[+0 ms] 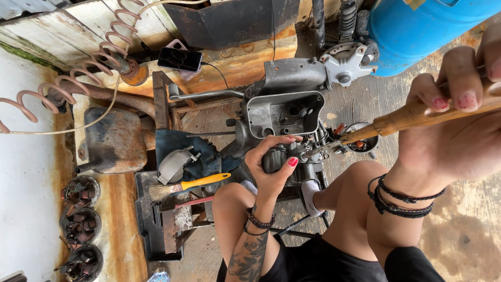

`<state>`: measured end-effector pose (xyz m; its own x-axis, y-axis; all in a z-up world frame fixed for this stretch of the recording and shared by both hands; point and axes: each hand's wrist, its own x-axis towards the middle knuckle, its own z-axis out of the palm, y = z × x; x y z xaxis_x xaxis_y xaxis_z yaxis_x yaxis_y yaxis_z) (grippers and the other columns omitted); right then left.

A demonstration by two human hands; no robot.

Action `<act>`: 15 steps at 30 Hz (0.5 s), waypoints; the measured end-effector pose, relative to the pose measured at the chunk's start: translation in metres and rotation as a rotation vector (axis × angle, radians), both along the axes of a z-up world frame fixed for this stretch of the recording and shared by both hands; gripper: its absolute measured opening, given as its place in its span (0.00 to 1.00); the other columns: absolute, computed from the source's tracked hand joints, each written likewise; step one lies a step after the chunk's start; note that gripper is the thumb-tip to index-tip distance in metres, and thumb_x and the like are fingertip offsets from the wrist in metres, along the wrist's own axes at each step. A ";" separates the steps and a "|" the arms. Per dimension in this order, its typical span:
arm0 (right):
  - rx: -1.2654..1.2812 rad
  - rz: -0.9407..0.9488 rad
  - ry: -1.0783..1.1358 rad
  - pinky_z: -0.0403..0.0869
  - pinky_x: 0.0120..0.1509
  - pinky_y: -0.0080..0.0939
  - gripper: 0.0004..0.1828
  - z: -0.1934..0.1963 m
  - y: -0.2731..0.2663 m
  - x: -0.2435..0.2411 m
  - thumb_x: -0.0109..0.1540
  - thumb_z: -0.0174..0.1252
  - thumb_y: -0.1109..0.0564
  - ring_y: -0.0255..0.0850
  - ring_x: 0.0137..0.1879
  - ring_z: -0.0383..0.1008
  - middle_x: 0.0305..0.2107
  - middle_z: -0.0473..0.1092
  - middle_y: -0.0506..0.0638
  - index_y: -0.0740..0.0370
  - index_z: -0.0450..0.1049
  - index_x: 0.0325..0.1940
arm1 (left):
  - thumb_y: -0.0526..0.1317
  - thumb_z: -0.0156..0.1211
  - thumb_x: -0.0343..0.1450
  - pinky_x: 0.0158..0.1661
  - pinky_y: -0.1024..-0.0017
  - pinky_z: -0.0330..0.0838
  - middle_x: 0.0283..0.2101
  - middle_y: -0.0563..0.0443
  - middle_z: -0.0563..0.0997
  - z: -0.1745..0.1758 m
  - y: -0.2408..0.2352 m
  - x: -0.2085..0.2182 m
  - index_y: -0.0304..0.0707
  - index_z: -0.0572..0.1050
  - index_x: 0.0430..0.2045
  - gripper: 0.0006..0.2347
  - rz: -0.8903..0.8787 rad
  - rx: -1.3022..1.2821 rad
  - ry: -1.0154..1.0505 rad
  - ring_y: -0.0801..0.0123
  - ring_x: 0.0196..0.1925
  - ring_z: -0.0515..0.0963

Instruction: Disassembling and inspecting a motorcycle carburetor using a screwdriver

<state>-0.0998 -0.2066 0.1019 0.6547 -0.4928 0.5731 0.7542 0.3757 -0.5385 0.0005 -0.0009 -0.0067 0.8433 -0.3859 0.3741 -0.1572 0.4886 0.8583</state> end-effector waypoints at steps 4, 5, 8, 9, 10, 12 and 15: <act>0.016 0.021 0.019 0.68 0.55 0.24 0.06 0.006 0.000 0.003 0.76 0.51 0.53 0.23 0.44 0.65 0.50 0.65 0.38 0.55 0.64 0.52 | 0.33 0.65 0.66 0.51 0.66 0.81 0.39 0.45 0.83 0.001 0.000 0.000 0.34 0.78 0.36 0.07 -0.004 -0.002 0.010 0.57 0.44 0.86; -0.024 0.007 0.032 0.69 0.55 0.23 0.06 0.005 -0.001 0.004 0.76 0.51 0.52 0.24 0.45 0.64 0.50 0.64 0.38 0.55 0.65 0.53 | 0.33 0.65 0.66 0.51 0.66 0.81 0.38 0.46 0.83 0.001 0.000 0.000 0.34 0.78 0.36 0.07 -0.001 -0.008 -0.001 0.57 0.44 0.86; -0.062 -0.022 0.034 0.70 0.55 0.24 0.10 0.001 -0.002 0.006 0.75 0.55 0.50 0.25 0.46 0.64 0.52 0.64 0.38 0.55 0.66 0.54 | 0.33 0.65 0.66 0.51 0.66 0.81 0.38 0.46 0.83 0.000 0.001 0.001 0.33 0.78 0.36 0.07 0.003 -0.017 -0.008 0.56 0.44 0.86; -0.061 -0.039 0.023 0.70 0.55 0.25 0.12 -0.001 -0.001 0.006 0.73 0.57 0.49 0.26 0.47 0.64 0.53 0.64 0.39 0.55 0.67 0.56 | 0.33 0.65 0.66 0.50 0.66 0.81 0.37 0.46 0.83 0.000 0.001 0.001 0.33 0.78 0.36 0.08 0.005 -0.020 -0.004 0.56 0.43 0.86; -0.060 -0.039 0.024 0.70 0.55 0.25 0.12 -0.003 -0.001 0.006 0.73 0.57 0.49 0.26 0.47 0.64 0.53 0.64 0.39 0.55 0.67 0.56 | 0.33 0.65 0.66 0.50 0.66 0.81 0.37 0.46 0.83 -0.001 0.001 0.001 0.33 0.78 0.36 0.08 0.005 -0.019 -0.003 0.56 0.43 0.86; -0.031 -0.064 0.012 0.69 0.54 0.21 0.11 -0.005 -0.001 0.006 0.72 0.58 0.49 0.22 0.46 0.63 0.47 0.63 0.37 0.53 0.67 0.54 | 0.34 0.65 0.67 0.50 0.66 0.80 0.38 0.46 0.82 -0.002 0.001 0.001 0.34 0.78 0.37 0.08 0.008 -0.024 -0.004 0.56 0.44 0.86; 0.025 -0.081 -0.137 0.77 0.53 0.20 0.09 -0.026 -0.012 -0.004 0.73 0.52 0.51 0.23 0.47 0.67 0.39 0.64 0.39 0.54 0.75 0.50 | 0.32 0.64 0.66 0.50 0.66 0.81 0.38 0.46 0.82 0.002 0.001 0.000 0.33 0.78 0.37 0.07 0.002 -0.033 0.014 0.57 0.44 0.86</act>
